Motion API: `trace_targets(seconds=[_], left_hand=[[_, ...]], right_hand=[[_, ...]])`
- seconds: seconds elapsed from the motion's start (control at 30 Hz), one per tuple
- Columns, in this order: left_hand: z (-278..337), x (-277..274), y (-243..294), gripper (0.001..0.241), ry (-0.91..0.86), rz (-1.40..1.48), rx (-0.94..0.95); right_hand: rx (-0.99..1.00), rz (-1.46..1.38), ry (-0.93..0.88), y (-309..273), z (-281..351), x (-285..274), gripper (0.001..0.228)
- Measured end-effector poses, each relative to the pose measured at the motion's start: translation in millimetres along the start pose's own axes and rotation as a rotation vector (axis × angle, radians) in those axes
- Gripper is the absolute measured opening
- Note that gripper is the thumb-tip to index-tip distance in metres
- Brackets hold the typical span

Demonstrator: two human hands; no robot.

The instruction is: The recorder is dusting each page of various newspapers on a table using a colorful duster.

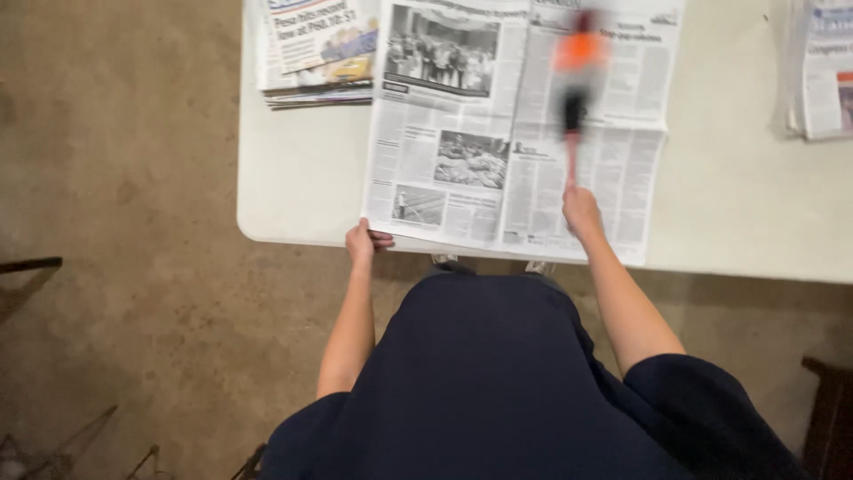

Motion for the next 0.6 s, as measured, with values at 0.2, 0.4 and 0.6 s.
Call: trace_targets(seconds=[0.2,0.4,0.6], left_hand=[[-1.6,5.1,-1.5,0.059,0.084,0.010,0.066],[-4.9,10.9,-27.1,0.040,0.288,0.097,0.199],[91.7,86.1,21.7,0.072,0.574,-0.181,0.451]], right_hand=[[-0.291,0.413,0.138,134.5,-7.4,-65.2,0.049],[-0.199,0.304,0.288,238.1,19.5,-105.0,0.053],[-0.248,0.477,0.104,247.4,85.0,-173.2,0.047]])
Point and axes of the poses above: each hand's wrist, its own z-axis away from the middle knuckle, its own x-axis out of the palm, y = z × x, the point moved 4 cm from there along -z, towards the middle knuckle, and after that the axes turned 2 degrees about z, right-handed, at the moved point
